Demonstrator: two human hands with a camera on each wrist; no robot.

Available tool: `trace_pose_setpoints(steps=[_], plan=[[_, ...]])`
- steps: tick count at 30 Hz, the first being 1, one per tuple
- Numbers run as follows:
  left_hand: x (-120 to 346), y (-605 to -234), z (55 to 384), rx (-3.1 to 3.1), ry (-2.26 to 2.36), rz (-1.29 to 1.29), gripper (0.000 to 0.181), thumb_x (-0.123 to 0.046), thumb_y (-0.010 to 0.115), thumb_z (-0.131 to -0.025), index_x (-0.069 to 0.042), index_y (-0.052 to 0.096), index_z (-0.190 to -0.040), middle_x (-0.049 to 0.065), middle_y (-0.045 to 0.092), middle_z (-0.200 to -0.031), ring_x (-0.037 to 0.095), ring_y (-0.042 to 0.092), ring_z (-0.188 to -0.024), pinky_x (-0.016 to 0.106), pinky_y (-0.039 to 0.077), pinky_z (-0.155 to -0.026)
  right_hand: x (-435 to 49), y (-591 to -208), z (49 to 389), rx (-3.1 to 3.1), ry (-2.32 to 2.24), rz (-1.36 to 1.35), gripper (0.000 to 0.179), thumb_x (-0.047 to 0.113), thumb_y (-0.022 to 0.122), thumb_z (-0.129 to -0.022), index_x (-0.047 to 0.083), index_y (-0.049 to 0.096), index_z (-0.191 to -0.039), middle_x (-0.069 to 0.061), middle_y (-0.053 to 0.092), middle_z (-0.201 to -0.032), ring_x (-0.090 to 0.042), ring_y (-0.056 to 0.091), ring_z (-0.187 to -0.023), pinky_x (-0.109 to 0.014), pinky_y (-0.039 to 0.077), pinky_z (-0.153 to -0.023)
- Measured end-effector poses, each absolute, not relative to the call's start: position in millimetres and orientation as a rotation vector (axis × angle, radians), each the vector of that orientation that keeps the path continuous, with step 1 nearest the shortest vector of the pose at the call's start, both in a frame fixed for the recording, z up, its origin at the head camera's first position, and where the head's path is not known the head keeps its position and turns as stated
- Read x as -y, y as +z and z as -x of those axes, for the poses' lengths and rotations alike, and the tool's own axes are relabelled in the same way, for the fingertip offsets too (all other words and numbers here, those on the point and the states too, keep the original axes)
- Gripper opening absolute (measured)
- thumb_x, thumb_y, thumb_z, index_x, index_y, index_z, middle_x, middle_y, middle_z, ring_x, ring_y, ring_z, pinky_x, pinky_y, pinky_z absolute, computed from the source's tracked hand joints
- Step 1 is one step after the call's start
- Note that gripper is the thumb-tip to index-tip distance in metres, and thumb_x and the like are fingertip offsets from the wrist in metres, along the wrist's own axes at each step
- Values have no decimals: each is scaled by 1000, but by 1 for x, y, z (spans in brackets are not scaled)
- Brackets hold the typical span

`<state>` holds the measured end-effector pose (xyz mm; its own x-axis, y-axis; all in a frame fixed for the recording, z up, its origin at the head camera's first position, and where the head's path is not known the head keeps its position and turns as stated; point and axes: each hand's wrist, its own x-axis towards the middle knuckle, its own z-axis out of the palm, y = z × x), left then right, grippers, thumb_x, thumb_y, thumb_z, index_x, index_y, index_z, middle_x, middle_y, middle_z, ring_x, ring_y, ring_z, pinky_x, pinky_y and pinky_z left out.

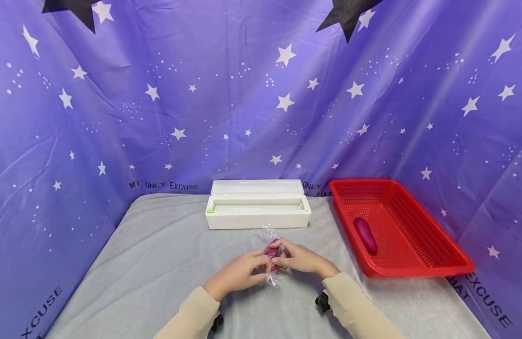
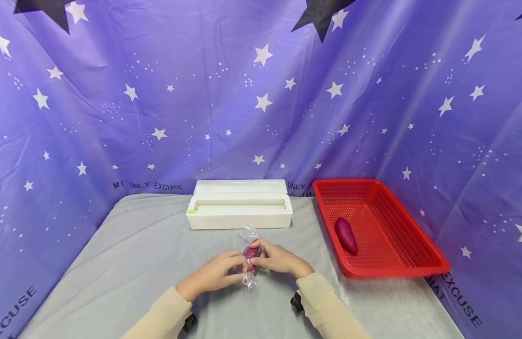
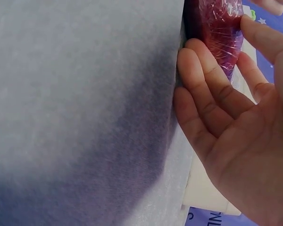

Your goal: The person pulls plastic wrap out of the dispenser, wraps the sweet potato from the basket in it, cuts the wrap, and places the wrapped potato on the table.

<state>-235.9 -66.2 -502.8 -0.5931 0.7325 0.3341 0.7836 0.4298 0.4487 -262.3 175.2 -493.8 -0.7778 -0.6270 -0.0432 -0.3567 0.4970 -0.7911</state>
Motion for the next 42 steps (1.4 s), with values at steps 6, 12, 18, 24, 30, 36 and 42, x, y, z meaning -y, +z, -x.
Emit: trace_pose_setpoints(steps=[6, 12, 18, 24, 30, 36, 42], plan=[[63, -506, 243, 2575, -932, 1239, 15, -21, 72, -91, -24, 58, -88, -7, 60, -103, 12, 54, -97, 29, 48, -83, -176, -492, 262, -2426, -1171, 837, 34, 22, 64, -100, 10, 54, -129, -2, 61, -81, -9, 54, -68, -24, 43, -59], [58, -512, 253, 2579, -1078, 1181, 17, -17, 72, -89, -22, 56, -84, -4, 63, -111, 14, 54, -108, 37, 47, -95, -177, -495, 264, -2411, -1198, 838, 32, 16, 63, -98, 12, 55, -129, -3, 62, -83, -9, 54, -70, -24, 44, -60], [57, -514, 261, 2511, -1273, 1157, 22, -11, 74, -88, -17, 54, -82, 1, 64, -102, 13, 56, -99, 37, 49, -87, -186, -502, 268, -2336, -1203, 871, 43, 15, 57, -100, 12, 49, -142, -5, 65, -92, -15, 59, -76, -25, 47, -64], [59, -515, 264, 2511, -1348, 1138, 22, -9, 74, -87, -16, 54, -83, 1, 64, -102, 12, 57, -95, 38, 51, -82, -190, -507, 265, -2242, -1206, 907, 85, 14, 81, -84, 11, 31, -153, -10, 57, -108, -22, 57, -91, -25, 50, -73], [58, -517, 265, 2504, -1363, 1110, 23, -8, 76, -85, -13, 54, -82, -3, 60, -95, 13, 56, -88, 34, 50, -77, -176, -512, 257, -2484, -1153, 988, 78, 38, 85, -81, 14, 40, -140, -2, 57, -86, -13, 53, -72, -23, 45, -62], [58, -517, 265, 2466, -1366, 1128, 32, -7, 77, -84, -10, 47, -76, -3, 60, -95, 13, 53, -88, 29, 47, -76, -175, -514, 258, -2520, -1164, 1028, 49, 28, 72, -94, 16, 45, -133, 5, 56, -81, -4, 52, -67, -23, 46, -61], [64, -517, 266, 2456, -1429, 1224, 28, -7, 75, -85, -13, 50, -75, 1, 66, -107, 14, 58, -99, 33, 49, -88, -175, -509, 260, -2460, -1185, 1003, 35, 26, 61, -101, 15, 46, -131, 1, 61, -87, -11, 59, -75, -27, 48, -68]])
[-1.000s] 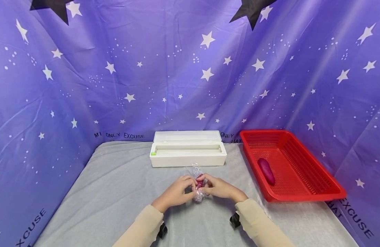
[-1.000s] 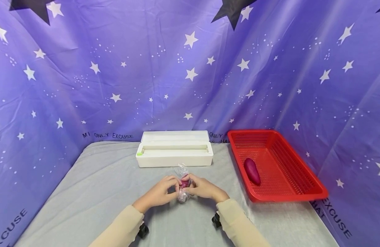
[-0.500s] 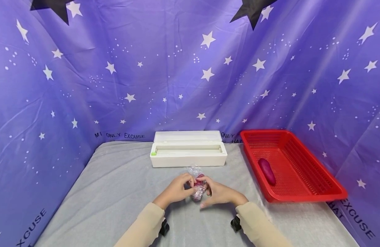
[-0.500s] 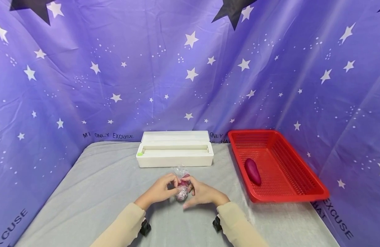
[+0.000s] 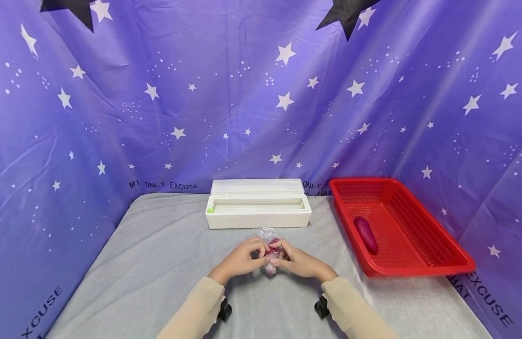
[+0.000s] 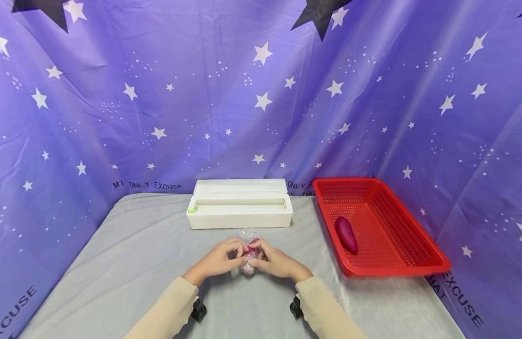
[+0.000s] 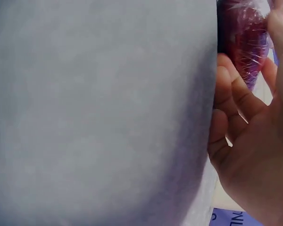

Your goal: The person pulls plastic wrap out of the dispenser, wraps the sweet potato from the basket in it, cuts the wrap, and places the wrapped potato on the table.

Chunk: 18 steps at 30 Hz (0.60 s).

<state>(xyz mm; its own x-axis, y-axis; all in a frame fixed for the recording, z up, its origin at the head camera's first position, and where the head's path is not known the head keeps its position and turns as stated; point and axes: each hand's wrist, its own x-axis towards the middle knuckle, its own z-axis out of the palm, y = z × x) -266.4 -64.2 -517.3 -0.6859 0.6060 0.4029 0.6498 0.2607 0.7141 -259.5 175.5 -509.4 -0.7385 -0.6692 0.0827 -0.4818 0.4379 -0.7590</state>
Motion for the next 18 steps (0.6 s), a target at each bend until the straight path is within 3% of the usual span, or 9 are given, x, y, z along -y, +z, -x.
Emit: trace_pose_setpoints(steps=[3, 5, 10, 18], plan=[[69, -517, 268, 2461, -1501, 1311, 27, -5, 79, -79, -7, 53, -83, 3, 65, -112, 16, 60, -105, 35, 49, -95, -176, -507, 259, -2461, -1185, 955, 29, 28, 57, -104, 16, 48, -128, 1, 61, -91, -16, 60, -83, -29, 48, -73], [72, -518, 269, 2510, -1551, 1331, 36, -5, 84, -74, -4, 54, -92, 3, 63, -113, 16, 59, -109, 34, 48, -99, -176, -507, 259, -2465, -1184, 918, 27, 28, 55, -104, 17, 49, -127, 1, 61, -92, -17, 60, -85, -31, 47, -75], [73, -517, 273, 2659, -1478, 1263, 61, -14, 94, -69, -11, 54, -115, -1, 59, -116, 12, 61, -106, 28, 49, -97, -176, -507, 260, -2479, -1177, 874, 25, 30, 54, -104, 17, 50, -125, 1, 60, -89, -15, 58, -81, -31, 47, -73], [71, -518, 280, 2633, -1318, 1261, 52, -26, 94, -68, -14, 62, -109, -4, 60, -105, 12, 62, -97, 26, 52, -89, -174, -510, 261, -2477, -1204, 889, 24, 29, 56, -104, 17, 50, -124, 3, 61, -88, -12, 58, -79, -27, 47, -71]])
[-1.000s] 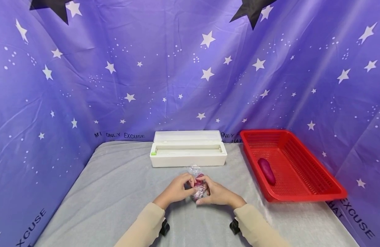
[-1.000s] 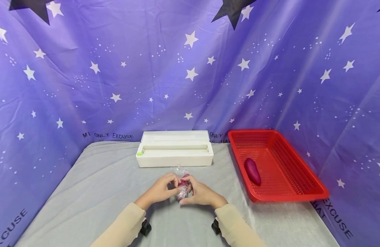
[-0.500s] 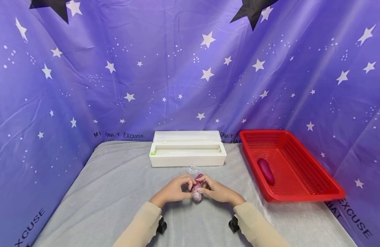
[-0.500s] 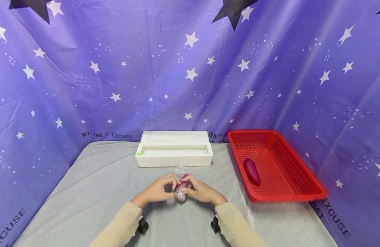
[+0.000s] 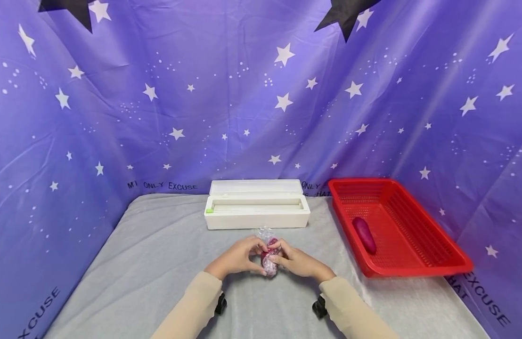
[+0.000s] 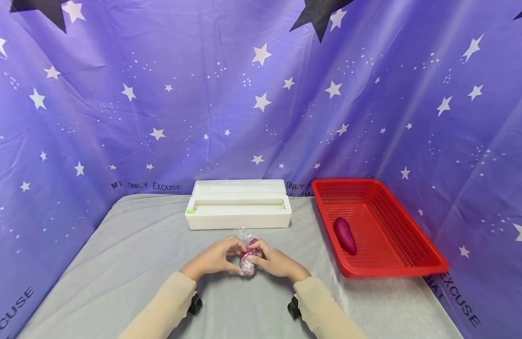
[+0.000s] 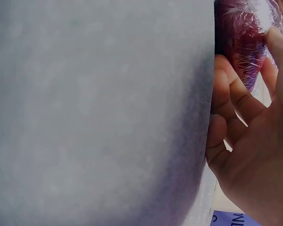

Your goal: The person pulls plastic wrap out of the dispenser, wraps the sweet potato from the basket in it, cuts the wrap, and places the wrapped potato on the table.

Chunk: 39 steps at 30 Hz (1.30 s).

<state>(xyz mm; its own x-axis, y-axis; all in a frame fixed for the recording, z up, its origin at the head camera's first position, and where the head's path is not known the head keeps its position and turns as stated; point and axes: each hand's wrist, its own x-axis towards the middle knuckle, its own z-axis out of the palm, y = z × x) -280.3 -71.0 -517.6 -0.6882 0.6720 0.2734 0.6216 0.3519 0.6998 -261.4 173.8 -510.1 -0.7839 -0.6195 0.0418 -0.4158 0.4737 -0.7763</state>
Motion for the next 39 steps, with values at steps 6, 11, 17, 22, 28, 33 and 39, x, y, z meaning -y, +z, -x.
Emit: trace_pose_setpoints(steps=[6, 11, 17, 22, 28, 33, 39], plan=[[71, -520, 282, -2448, 1371, -1120, 45, -24, 90, -74, -14, 64, -110, -4, 59, -107, 15, 62, -98, 28, 53, -91, -173, -511, 262, -2475, -1207, 848, 23, 31, 54, -105, 18, 49, -124, 0, 60, -84, -13, 57, -74, -28, 47, -67], [70, -521, 283, -2410, 1409, -1104, 40, -23, 87, -80, -13, 62, -110, -2, 59, -107, 19, 61, -98, 31, 53, -90, -173, -511, 262, -2500, -1200, 807, 21, 34, 52, -105, 20, 50, -122, -2, 59, -80, -13, 56, -71, -31, 46, -66], [69, -519, 285, -2365, 1409, -1098, 34, -20, 81, -86, -8, 60, -110, 4, 56, -107, 23, 59, -98, 34, 52, -90, -170, -512, 263, -2510, -1235, 799, 20, 32, 51, -106, 18, 50, -121, -3, 59, -76, -12, 56, -68, -31, 46, -65], [66, -516, 287, -2381, 1369, -1028, 29, -23, 78, -88, -8, 61, -106, 6, 57, -103, 23, 58, -95, 32, 50, -84, -166, -514, 263, -2562, -1222, 787, 21, 32, 50, -107, 19, 49, -122, 0, 57, -76, -11, 54, -67, -33, 45, -68], [61, -510, 288, -2390, 1352, -921, 28, -27, 77, -87, -7, 62, -100, 6, 57, -97, 18, 55, -90, 28, 46, -79, -162, -513, 262, -2592, -1242, 728, 21, 33, 48, -107, 17, 47, -120, 0, 57, -70, -14, 55, -58, -33, 47, -62], [57, -507, 288, -2424, 1339, -845, 27, -31, 76, -88, -9, 61, -95, 1, 56, -91, 12, 51, -84, 28, 44, -74, -159, -514, 259, -2621, -1247, 623, 28, 37, 45, -108, 11, 42, -116, -1, 58, -57, -16, 56, -46, -30, 44, -58], [51, -508, 287, -2437, 1363, -778, 26, -36, 75, -87, -13, 61, -87, -5, 57, -87, 12, 51, -83, 30, 43, -73, -158, -513, 259, -2681, -1203, 510, 30, 40, 43, -108, 10, 46, -103, -1, 56, -52, -15, 57, -44, -29, 43, -54]])
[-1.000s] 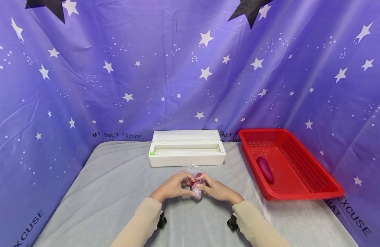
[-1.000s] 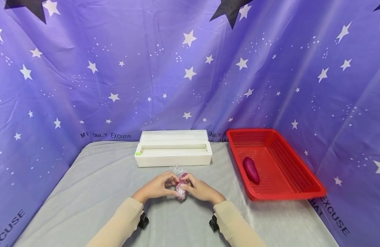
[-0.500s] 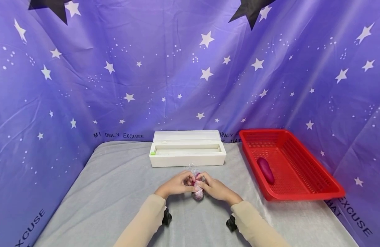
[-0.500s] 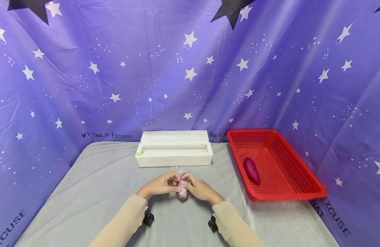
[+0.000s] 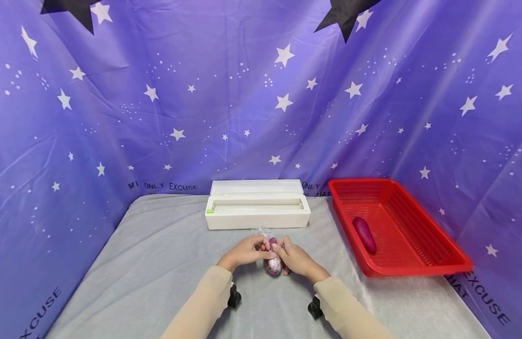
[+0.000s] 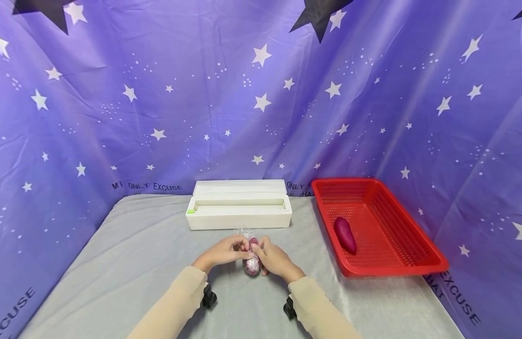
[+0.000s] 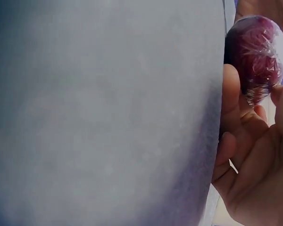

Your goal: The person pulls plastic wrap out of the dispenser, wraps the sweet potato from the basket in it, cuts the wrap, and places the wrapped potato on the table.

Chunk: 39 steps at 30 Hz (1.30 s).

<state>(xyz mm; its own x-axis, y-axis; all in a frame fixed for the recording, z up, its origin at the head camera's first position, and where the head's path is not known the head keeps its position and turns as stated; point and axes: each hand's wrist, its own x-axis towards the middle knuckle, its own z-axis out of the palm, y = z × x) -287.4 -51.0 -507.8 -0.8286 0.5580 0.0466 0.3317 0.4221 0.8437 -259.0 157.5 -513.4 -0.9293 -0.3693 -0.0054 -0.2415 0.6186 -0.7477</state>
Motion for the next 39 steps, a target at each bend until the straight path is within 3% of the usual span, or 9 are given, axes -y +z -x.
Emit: trace_pose_setpoints(steps=[7, 11, 19, 24, 31, 39], plan=[[49, -512, 290, -2430, 1390, -719, 26, -35, 66, -96, -13, 63, -84, -5, 56, -81, 10, 50, -71, 27, 44, -65, -157, -515, 260, -2661, -1222, 466, 31, 40, 44, -108, 11, 46, -96, -3, 57, -53, -16, 58, -45, -29, 42, -50], [51, -510, 288, -2458, 1376, -617, 32, -40, 66, -96, -11, 65, -84, -3, 59, -75, 9, 51, -66, 25, 44, -61, -157, -515, 259, -2644, -1232, 453, 32, 40, 45, -107, 11, 46, -97, -3, 57, -54, -16, 58, -45, -29, 41, -51], [54, -509, 286, -2285, 1456, -375, 41, -46, 65, -96, -6, 70, -88, 3, 61, -68, 13, 61, -59, 29, 57, -60, -157, -515, 257, -2641, -1257, 448, 32, 39, 45, -108, 9, 46, -95, -3, 56, -54, -15, 57, -45, -29, 41, -51], [50, -508, 293, -2241, 1451, -409, 43, -38, 54, -103, -12, 52, -69, -2, 48, -60, 10, 49, -52, 23, 47, -53, -157, -515, 256, -2647, -1263, 460, 31, 37, 46, -108, 10, 45, -93, -1, 57, -57, -15, 56, -45, -29, 41, -51], [33, -509, 308, -2179, 1506, -366, 44, -28, 53, -101, -21, 38, -60, -9, 32, -51, 7, 31, -48, 20, 31, -48, -158, -516, 256, -2607, -1319, 492, 32, 38, 48, -107, 7, 44, -98, 0, 59, -64, -15, 56, -46, -28, 45, -51], [20, -515, 313, -2052, 1719, -217, 19, -15, 56, -95, -10, 58, -77, -6, 41, -60, 7, 41, -56, 20, 40, -55, -158, -520, 257, -2583, -1365, 483, 32, 36, 52, -106, 5, 46, -101, 0, 60, -64, -14, 56, -45, -27, 46, -50]])
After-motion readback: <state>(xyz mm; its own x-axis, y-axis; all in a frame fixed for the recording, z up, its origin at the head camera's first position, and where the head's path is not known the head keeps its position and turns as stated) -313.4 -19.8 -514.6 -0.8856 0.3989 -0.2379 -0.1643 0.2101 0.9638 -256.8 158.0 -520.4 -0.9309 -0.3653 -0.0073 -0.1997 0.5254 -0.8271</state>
